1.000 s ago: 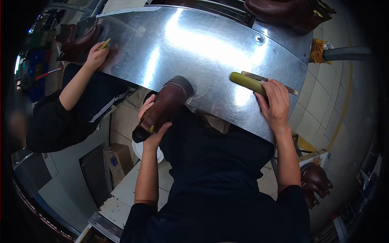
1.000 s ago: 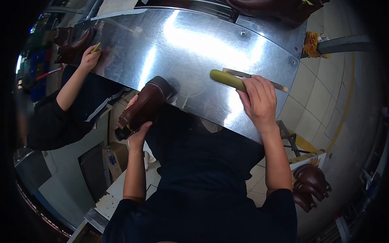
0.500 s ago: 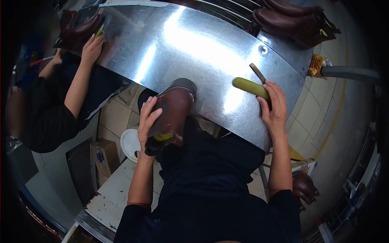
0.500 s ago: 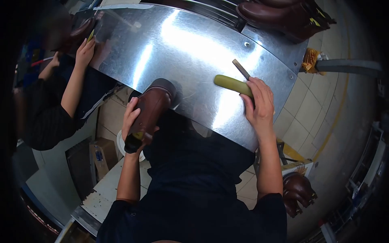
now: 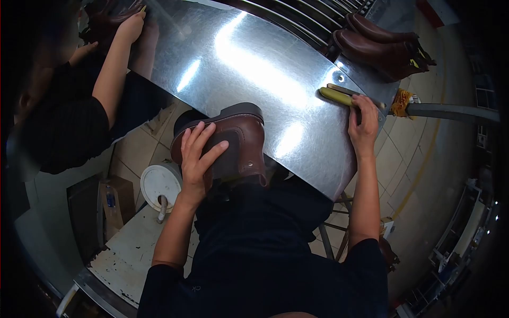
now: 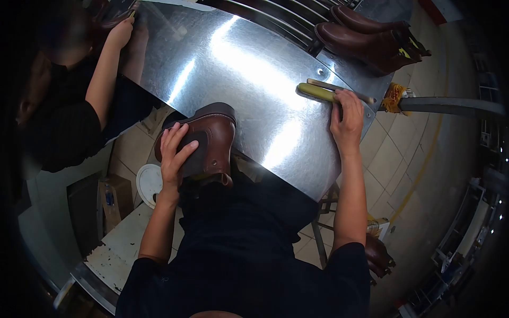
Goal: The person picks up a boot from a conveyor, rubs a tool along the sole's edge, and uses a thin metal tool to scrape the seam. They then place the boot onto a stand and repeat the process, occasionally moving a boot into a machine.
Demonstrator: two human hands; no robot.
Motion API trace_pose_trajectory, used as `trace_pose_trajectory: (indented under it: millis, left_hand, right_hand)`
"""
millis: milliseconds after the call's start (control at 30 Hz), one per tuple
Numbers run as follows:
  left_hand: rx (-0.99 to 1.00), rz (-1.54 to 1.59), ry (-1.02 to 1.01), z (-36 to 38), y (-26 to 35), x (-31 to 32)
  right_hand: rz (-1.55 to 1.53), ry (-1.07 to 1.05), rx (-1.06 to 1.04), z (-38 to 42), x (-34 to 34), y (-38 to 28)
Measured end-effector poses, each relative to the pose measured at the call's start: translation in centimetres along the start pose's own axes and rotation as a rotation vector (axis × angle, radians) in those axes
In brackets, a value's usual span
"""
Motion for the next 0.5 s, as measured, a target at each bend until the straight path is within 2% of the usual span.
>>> trace_pose_trajectory:
  millis: [100,133,233,367,433,500]
  left_hand:
    - [-0.011,0.102,0.020,-0.3,-0.6,0.0]
    - [-0.023,0.162,0.029,-0.8,-0.5,-0.1]
    - [-0.012,0.255,0.021,-0.4,-2.3,0.7]
    - [0.025,0.278,0.033,0.0,-3.0,1.3]
    - [0.034,0.271,0.041,0.1,-3.1,1.4]
    - [0.037,0.267,0.048,0.3,-3.3,1.6]
  right_hand:
    - [-0.001,0.089,0.045,0.0,-0.8,-0.5]
    - [-0.069,0.128,0.119,-0.2,-1.2,-1.0]
    - [-0.718,0.364,0.573,-0.4,-0.9,-1.9]
    - [-1.367,0.319,0.796,-3.2,1.2,-7.3]
    - [-1.483,0.227,0.989,-3.8,3.8,-8.9]
    - [-1.609,0.158,1.084,-5.5,6.1,-10.7]
Point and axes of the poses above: each hand's wrist, its own z-axis away from the middle knuckle, its own x-axis out of the palm, y = z × x, the point moved 7 cm from there along -z, towards the middle knuckle, and after that the axes turned 5 degrees about y, right-handed, at the moved point
